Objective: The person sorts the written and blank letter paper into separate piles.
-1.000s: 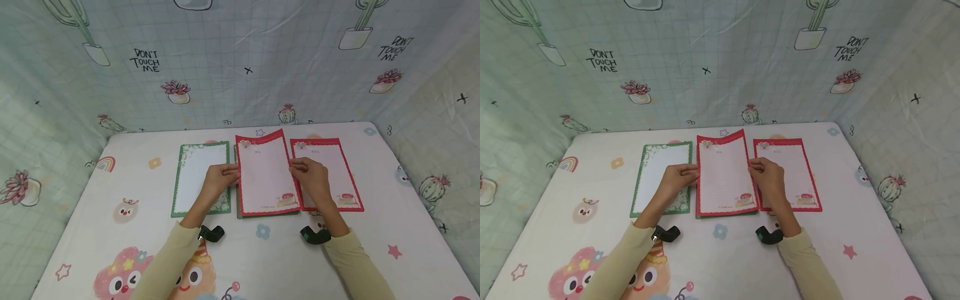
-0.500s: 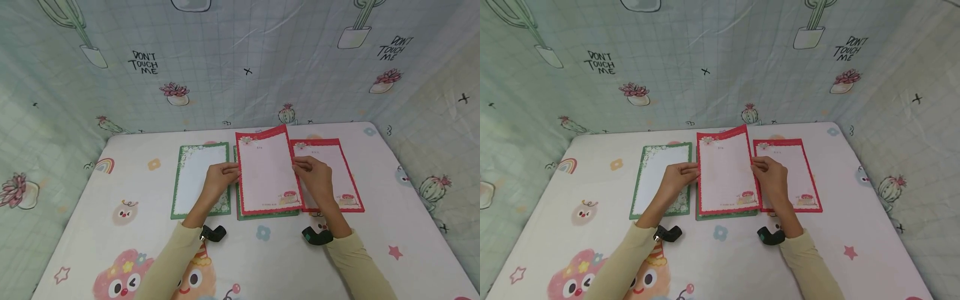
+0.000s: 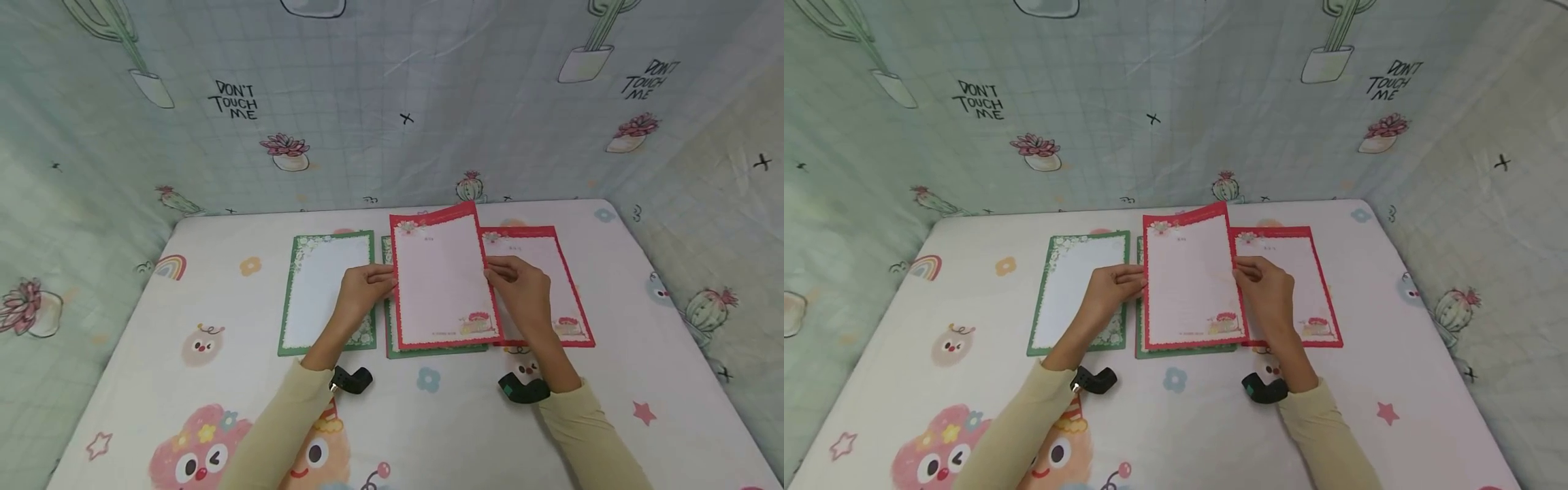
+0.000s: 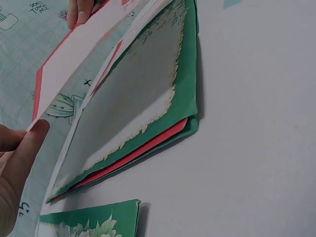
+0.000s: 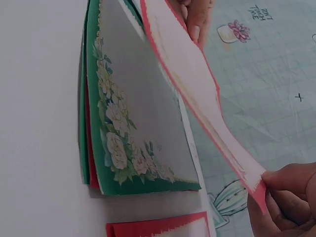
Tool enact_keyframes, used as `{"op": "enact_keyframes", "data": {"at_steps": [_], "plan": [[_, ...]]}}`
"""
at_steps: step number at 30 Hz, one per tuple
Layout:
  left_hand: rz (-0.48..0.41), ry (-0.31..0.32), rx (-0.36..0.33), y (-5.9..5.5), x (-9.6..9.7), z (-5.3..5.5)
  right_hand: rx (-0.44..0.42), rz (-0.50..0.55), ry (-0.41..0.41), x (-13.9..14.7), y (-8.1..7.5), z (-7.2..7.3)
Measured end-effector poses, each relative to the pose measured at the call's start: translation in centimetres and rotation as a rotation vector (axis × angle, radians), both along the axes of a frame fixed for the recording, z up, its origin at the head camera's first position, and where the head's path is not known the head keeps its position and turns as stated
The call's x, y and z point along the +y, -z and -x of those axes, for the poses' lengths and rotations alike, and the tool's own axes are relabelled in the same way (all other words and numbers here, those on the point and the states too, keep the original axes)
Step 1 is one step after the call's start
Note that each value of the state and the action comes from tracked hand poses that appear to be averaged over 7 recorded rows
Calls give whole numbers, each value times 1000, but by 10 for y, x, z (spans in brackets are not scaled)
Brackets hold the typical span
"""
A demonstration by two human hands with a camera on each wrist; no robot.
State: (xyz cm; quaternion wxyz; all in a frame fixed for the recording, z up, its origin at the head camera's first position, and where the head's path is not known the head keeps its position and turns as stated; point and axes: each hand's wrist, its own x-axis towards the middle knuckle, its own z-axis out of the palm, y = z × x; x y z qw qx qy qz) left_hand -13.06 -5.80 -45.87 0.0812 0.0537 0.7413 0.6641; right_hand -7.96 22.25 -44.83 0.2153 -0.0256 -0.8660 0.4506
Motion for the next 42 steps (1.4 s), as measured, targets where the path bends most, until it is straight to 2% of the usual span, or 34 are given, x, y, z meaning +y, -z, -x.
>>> {"op": "enact_keyframes", "data": {"at_steps": [7,16,21,26,33,42], "plan": [[-17,-9,3,3,4,2,32,-6,8,6,0,-3],[2,18,26,4,17,4,29,-40,67,15,-1,-7],[8,28,35,6,30,6,5,-42,100,24,1,-12],[7,63,60,9,45,5,-22,-43,144,35,3,-18],[-35,100,64,10,65,6,-59,-70,194,49,4,-24],[-45,132,75,11,93,5,-108,-71,258,71,-1,-38]]}}
